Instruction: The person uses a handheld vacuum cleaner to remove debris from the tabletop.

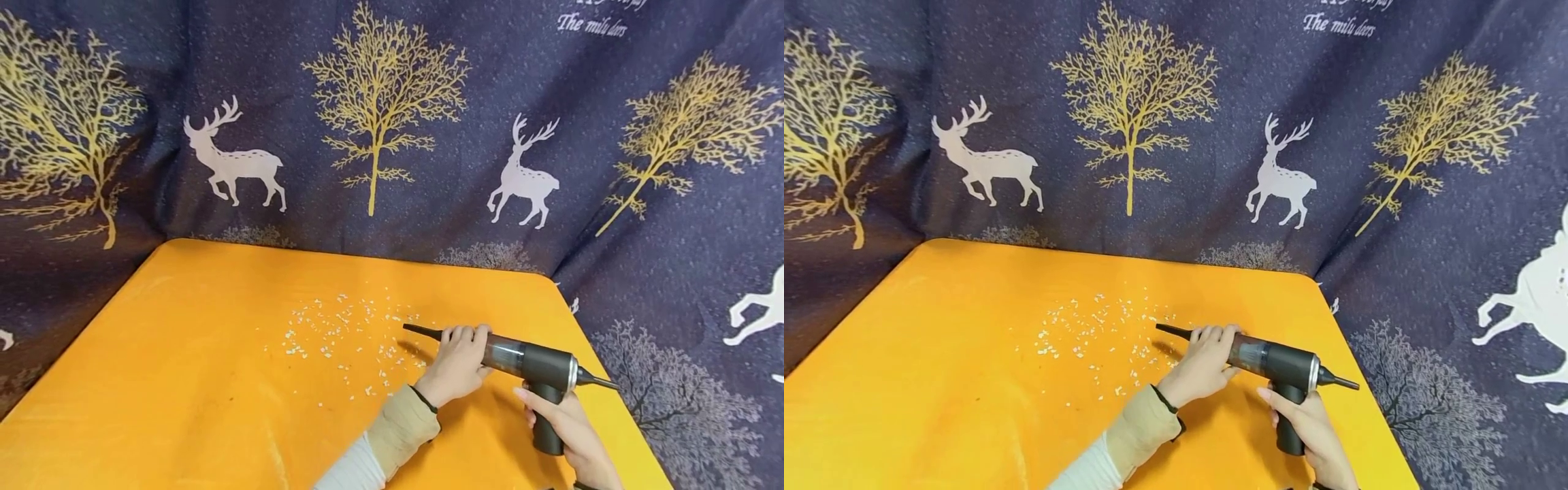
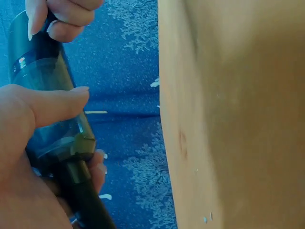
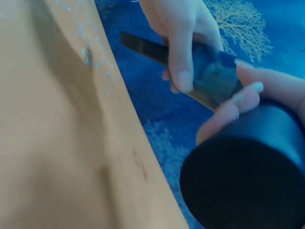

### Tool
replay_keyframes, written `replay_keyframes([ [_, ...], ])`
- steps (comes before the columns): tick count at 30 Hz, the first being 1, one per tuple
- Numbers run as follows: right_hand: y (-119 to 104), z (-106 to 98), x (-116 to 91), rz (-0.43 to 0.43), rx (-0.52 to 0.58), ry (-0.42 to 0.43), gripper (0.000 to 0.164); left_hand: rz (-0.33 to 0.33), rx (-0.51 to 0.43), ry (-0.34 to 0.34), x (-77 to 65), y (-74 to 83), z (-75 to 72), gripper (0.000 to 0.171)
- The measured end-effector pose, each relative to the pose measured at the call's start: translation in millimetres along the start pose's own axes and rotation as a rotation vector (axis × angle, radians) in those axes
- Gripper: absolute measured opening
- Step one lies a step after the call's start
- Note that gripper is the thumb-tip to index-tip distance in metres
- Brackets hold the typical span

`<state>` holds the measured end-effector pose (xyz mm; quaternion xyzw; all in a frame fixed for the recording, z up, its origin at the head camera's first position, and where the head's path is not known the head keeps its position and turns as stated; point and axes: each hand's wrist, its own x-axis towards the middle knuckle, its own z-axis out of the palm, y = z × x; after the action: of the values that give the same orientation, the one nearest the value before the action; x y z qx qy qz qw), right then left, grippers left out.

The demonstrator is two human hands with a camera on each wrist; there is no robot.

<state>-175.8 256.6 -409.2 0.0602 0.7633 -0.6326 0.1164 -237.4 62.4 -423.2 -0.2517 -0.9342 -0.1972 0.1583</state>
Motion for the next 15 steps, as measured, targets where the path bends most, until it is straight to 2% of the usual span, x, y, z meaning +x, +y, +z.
replay_keyframes([
  [2, 1, -4, -7, -0.017, -0.004, -0.006, 0.018, 0.012, -0.018, 0.003, -4.2, 4.4, -0.3, 0.067],
  [6, 3, -14, -22, 0.06, -0.039, -0.02, 0.027, 0.032, -0.086, -0.024, -12.1, 13.3, 0.9, 0.065],
  [11, 8, -35, -39, 0.131, -0.066, -0.154, 0.019, 0.077, -0.166, -0.069, -15.1, 23.4, 6.4, 0.059],
  [15, 10, -48, -48, 0.183, -0.069, -0.23, 0.016, 0.139, -0.167, -0.072, -18.9, 29.2, 12.4, 0.059],
])
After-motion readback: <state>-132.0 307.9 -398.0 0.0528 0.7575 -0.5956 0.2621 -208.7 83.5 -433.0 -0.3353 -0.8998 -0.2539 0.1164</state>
